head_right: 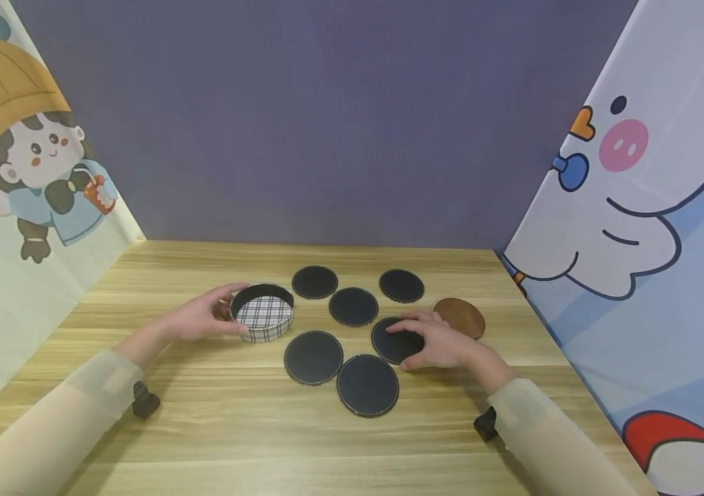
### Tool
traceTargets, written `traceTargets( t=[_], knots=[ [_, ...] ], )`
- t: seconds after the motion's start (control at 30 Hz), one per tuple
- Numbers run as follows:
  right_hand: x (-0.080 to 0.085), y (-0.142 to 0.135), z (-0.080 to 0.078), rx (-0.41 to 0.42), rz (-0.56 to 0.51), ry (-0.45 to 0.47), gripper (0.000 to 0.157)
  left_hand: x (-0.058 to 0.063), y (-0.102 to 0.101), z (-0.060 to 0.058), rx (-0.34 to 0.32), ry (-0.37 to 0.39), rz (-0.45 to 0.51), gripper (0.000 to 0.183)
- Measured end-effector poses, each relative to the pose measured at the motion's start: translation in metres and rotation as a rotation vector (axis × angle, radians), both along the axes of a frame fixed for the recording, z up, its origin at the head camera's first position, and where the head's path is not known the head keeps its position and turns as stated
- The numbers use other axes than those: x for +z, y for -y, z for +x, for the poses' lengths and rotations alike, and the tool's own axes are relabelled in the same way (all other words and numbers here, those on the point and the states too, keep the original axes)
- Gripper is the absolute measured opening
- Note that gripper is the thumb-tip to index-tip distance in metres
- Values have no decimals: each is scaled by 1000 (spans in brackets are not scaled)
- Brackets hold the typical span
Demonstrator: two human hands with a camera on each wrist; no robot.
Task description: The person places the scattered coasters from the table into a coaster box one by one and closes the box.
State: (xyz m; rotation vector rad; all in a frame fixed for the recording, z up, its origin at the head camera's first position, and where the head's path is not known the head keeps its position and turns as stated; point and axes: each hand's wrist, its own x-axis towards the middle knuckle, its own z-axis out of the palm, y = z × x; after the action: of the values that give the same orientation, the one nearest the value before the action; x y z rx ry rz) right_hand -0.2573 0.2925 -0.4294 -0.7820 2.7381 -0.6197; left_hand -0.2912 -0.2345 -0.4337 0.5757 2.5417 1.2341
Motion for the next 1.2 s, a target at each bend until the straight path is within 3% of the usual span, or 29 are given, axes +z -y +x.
traceTargets(
  t=[0.8,1.2],
  knots=[
    [2,6,0,-98,18,-4,80,0,-1,-1,5,-8,-10,109],
    [3,5,-2,-144,-75,-142,71,-1,-1,0,-2,5,16,110]
  ],
)
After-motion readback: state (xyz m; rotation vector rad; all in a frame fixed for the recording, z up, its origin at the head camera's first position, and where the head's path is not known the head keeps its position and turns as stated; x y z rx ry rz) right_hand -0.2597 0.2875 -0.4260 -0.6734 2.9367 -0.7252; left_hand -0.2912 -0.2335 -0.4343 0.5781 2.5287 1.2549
